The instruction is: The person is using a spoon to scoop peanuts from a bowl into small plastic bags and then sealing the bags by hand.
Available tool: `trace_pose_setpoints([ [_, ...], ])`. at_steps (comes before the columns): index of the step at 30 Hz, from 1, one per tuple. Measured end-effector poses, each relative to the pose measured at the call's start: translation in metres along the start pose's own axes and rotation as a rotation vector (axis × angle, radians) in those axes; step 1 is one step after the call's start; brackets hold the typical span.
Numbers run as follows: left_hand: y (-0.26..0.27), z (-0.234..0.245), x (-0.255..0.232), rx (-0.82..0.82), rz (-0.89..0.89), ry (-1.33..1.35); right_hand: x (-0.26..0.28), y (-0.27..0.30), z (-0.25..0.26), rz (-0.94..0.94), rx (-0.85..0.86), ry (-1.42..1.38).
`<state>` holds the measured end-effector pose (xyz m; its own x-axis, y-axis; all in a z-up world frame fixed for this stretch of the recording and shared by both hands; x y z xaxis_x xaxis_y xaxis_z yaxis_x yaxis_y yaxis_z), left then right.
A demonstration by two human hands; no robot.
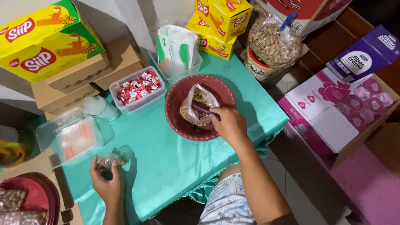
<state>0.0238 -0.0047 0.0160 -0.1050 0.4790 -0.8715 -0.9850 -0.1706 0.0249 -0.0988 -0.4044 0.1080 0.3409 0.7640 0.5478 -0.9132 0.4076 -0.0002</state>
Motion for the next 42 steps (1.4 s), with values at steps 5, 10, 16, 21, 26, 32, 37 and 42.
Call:
trace_pose_setpoints([
  [5, -0.001, 0.0, 0.003, -0.014, -0.005, -0.012, -0.005, -0.001, -0.011, 0.037, -0.052, 0.11],
  [10, -0.001, 0.0, 0.0, -0.005, 0.001, 0.043, -0.009, 0.001, -0.025, 0.089, -0.124, 0.205],
  [16, 0.002, 0.001, -0.007, 0.019, 0.041, 0.038, -0.013, -0.005, -0.031, 0.11, -0.196, 0.225],
  [21, 0.001, 0.001, -0.007, 0.01, 0.045, 0.037, -0.009, -0.008, -0.027, 0.082, -0.198, 0.206],
  [26, 0.002, 0.001, -0.011, 0.017, 0.082, 0.022, -0.004, -0.007, -0.012, -0.063, -0.049, 0.056],
  [32, 0.002, 0.0, -0.009, 0.013, 0.065, 0.042, -0.01, -0.012, -0.027, 0.046, -0.145, 0.178],
  [37, 0.001, 0.002, -0.007, 0.014, 0.094, 0.016, -0.009, 0.001, -0.029, 0.108, -0.237, 0.204],
  [42, 0.0, -0.002, -0.007, 0.045, -0.016, -0.006, -0.007, 0.019, -0.011, 0.141, -0.351, 0.181],
])
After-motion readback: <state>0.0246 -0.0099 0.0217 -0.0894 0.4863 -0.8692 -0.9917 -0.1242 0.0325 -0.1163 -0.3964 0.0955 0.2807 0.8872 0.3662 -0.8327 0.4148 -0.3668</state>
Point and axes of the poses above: each hand's wrist, its own y-axis away from the middle knuckle, its own z-axis out of the back of the hand, x = y × z, the point moved 3 cm from there along -y, towards the middle knuckle, and after that the axes turned 15 degrees about z, right-handed, at the moved point
